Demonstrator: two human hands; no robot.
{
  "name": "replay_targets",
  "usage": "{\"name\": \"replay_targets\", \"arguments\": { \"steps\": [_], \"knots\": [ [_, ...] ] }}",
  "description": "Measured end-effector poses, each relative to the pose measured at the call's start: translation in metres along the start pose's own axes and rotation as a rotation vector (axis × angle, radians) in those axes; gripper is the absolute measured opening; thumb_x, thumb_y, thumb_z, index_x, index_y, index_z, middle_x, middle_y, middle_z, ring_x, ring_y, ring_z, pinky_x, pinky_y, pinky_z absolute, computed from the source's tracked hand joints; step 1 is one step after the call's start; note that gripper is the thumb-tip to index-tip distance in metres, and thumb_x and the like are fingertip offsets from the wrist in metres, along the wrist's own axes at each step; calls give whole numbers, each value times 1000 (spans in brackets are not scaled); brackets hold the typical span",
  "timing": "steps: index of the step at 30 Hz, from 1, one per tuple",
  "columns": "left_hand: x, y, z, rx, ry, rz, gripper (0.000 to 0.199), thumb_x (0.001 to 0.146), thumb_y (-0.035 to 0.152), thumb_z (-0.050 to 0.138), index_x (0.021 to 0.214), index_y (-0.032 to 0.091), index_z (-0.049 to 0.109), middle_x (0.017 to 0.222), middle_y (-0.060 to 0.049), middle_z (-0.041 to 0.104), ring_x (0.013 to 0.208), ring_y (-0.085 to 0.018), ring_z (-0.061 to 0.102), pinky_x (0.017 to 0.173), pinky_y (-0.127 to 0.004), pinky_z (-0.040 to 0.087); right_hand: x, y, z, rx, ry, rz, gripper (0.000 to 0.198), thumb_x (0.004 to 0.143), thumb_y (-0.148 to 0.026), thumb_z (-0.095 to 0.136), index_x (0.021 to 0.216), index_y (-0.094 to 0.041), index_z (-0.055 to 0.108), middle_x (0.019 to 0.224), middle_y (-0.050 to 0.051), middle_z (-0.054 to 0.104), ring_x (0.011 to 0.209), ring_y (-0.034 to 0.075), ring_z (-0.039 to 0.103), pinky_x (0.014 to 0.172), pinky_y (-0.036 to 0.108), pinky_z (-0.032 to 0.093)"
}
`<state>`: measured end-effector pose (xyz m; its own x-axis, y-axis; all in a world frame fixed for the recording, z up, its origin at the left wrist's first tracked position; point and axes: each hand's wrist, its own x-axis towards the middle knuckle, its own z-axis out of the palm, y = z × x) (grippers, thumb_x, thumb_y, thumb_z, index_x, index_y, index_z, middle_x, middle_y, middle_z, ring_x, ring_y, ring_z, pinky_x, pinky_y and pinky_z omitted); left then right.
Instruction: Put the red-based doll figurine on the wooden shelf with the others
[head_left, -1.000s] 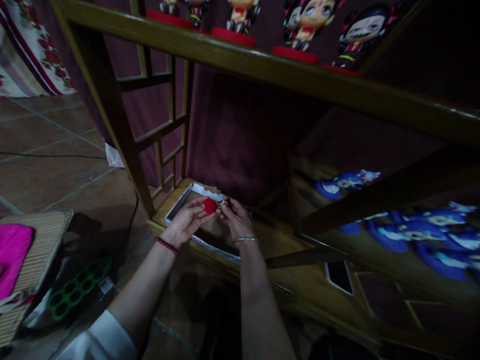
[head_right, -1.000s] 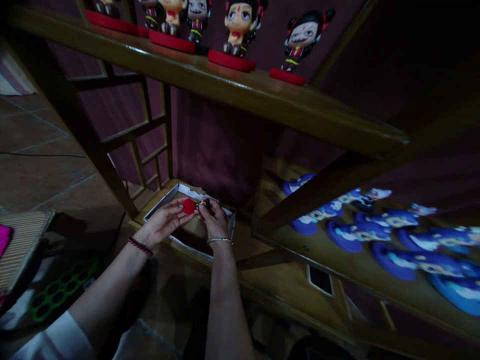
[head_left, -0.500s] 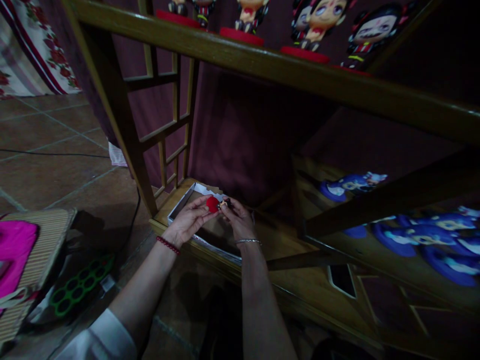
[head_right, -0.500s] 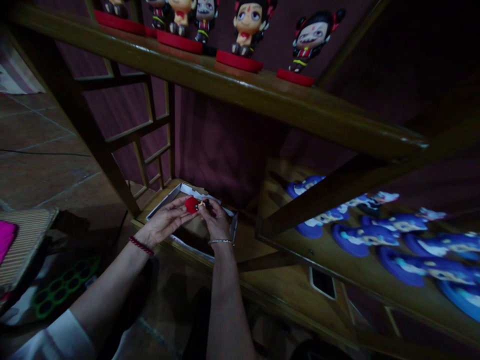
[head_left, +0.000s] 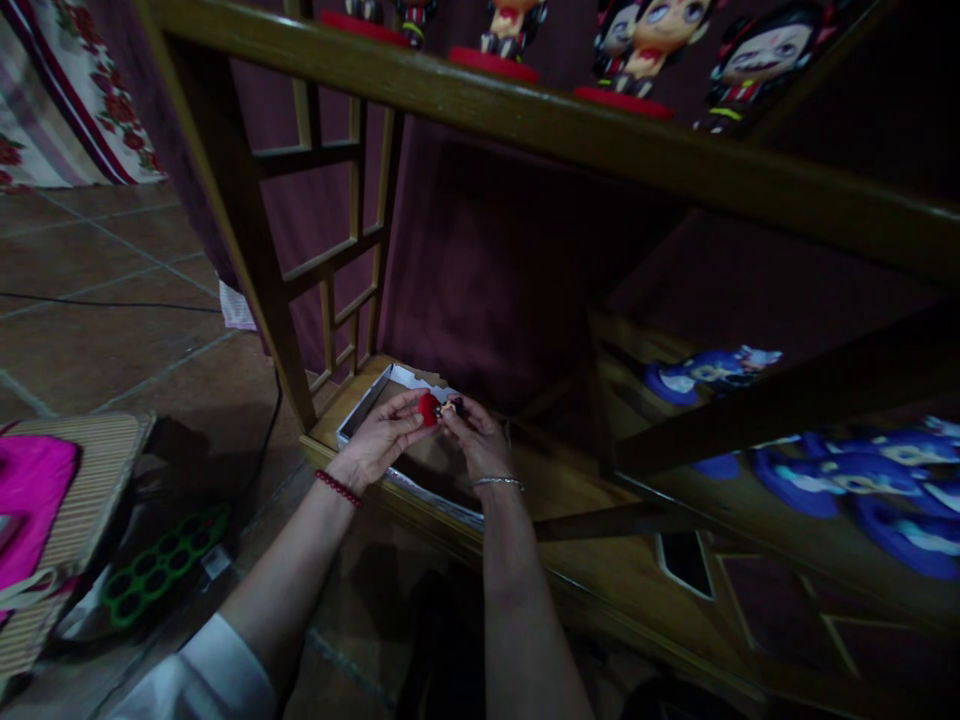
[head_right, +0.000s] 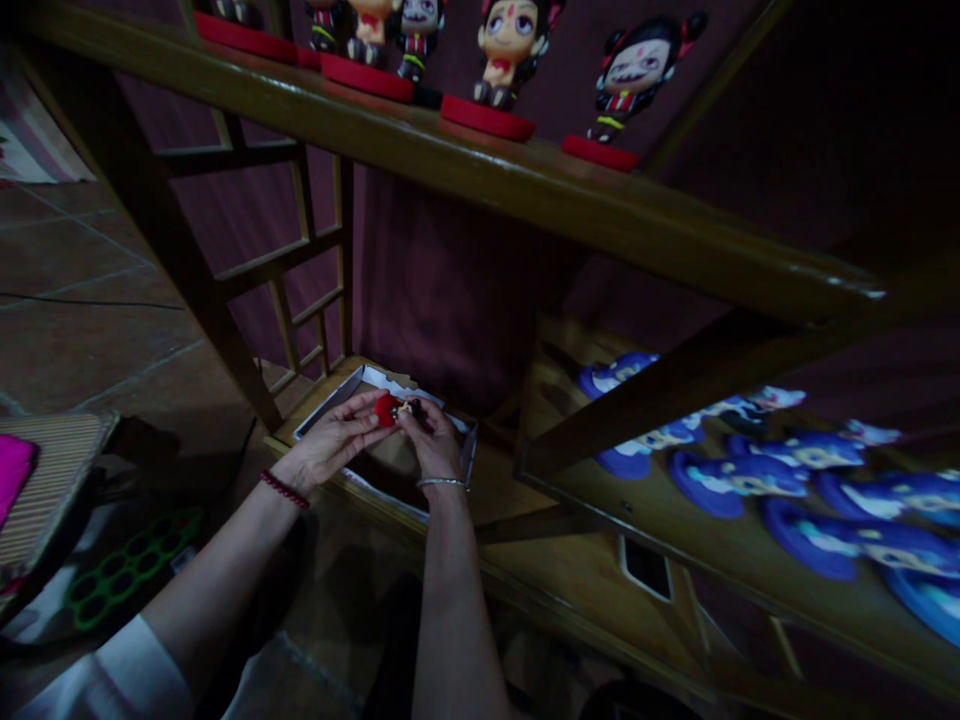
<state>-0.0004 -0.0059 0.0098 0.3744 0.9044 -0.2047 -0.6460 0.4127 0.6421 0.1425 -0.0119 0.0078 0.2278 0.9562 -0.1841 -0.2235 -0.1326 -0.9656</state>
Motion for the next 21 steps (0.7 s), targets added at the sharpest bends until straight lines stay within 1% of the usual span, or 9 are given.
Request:
{"name": "replay_targets", "arguments": {
  "steps": [4, 15, 21],
  "knots": [
    [-1, 2, 1, 6, 12, -3, 33, 72, -1, 59, 102, 12, 62, 94, -8, 68, 92, -17, 63, 97, -40, 43, -1, -1, 2, 0, 10, 22, 38, 52, -33, 77, 86, -22, 66, 76, -2, 69, 66, 11, 61, 59, 22, 47],
    [-1, 0, 1, 26, 15, -8, 33, 72, 0, 61, 102, 13, 62, 95, -8, 68, 91, -17, 64, 96, -38, 44, 1, 3, 1, -88, 14, -55, 34, 56, -36, 74, 86, -21, 65, 80, 0, 69, 71, 14, 62, 64, 26, 49],
    [0, -2, 0, 23, 25, -5, 32, 72, 1, 62, 102, 12, 62, 95, -8, 68, 90, -17, 64, 95, -38, 45, 1, 4, 2, -108, 20, -51, 35, 56, -38, 73, 85, -21, 64, 78, 0, 68, 70, 15, 62, 61, 26, 49]
  ]
}}
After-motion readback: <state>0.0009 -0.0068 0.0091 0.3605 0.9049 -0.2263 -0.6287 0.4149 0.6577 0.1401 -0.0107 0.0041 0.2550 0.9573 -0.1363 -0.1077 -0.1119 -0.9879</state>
